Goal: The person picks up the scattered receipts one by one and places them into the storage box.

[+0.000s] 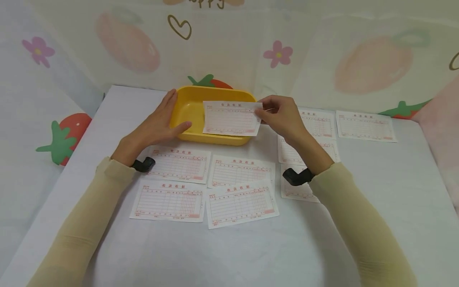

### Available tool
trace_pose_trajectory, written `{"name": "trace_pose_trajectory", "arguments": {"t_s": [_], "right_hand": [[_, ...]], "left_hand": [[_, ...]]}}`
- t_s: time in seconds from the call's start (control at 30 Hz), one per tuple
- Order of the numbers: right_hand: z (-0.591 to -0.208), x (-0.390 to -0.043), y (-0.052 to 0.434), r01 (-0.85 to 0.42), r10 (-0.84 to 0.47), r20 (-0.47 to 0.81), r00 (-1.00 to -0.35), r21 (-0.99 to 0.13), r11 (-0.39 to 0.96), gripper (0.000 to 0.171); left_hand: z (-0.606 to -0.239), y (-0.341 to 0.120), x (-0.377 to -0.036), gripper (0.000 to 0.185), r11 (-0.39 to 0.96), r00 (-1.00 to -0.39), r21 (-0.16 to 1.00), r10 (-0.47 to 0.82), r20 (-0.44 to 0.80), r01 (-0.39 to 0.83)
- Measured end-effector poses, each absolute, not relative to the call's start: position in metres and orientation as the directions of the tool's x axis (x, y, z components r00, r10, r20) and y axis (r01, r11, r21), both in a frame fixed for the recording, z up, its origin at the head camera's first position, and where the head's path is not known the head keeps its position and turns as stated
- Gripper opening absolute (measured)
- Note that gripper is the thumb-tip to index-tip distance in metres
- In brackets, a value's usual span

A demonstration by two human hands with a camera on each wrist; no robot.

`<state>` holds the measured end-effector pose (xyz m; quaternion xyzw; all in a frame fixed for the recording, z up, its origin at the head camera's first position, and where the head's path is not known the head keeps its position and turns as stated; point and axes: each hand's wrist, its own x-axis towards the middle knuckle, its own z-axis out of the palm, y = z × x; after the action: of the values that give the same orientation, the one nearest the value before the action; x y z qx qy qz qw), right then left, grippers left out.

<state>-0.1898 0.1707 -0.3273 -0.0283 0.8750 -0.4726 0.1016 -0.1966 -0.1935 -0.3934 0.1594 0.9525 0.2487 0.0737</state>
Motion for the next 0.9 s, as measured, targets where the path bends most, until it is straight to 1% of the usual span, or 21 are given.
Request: {"name": "trace_pose_trajectory", "arguments": {"t_s": [0.17,0.43,0.6,0.9], "right_hand": [[-0.333,-0.195,0.155,0.029,-0.179,-0.157,-0.971,-0.825,0.565,0.037],[-0.339,-0.197,0.141,-0.043,-0.213,-0.116,-0.970,-0.782,0.622,0.033],[-0.340,-0.197,0.134,-0.073,-0.232,-0.111,-0.966,-0.748,0.660,0.038],[-0.344,-0.192,0.136,-0.194,-0.302,-0.013,-0.953,-0.739,0.645,0.049]], "left_hand": [[-0.394,-0.193,-0.197,0.112,0.820,-0.935,0.499,0.350,-0.051,0.280],[-0.395,-0.192,-0.196,0.111,0.819,-0.935,0.501,0.352,-0.055,0.278],[-0.395,-0.192,-0.196,0.110,0.823,-0.934,0.495,0.352,-0.058,0.280],[-0.395,-0.192,-0.193,0.112,0.829,-0.938,0.491,0.342,-0.065,0.268]]}}
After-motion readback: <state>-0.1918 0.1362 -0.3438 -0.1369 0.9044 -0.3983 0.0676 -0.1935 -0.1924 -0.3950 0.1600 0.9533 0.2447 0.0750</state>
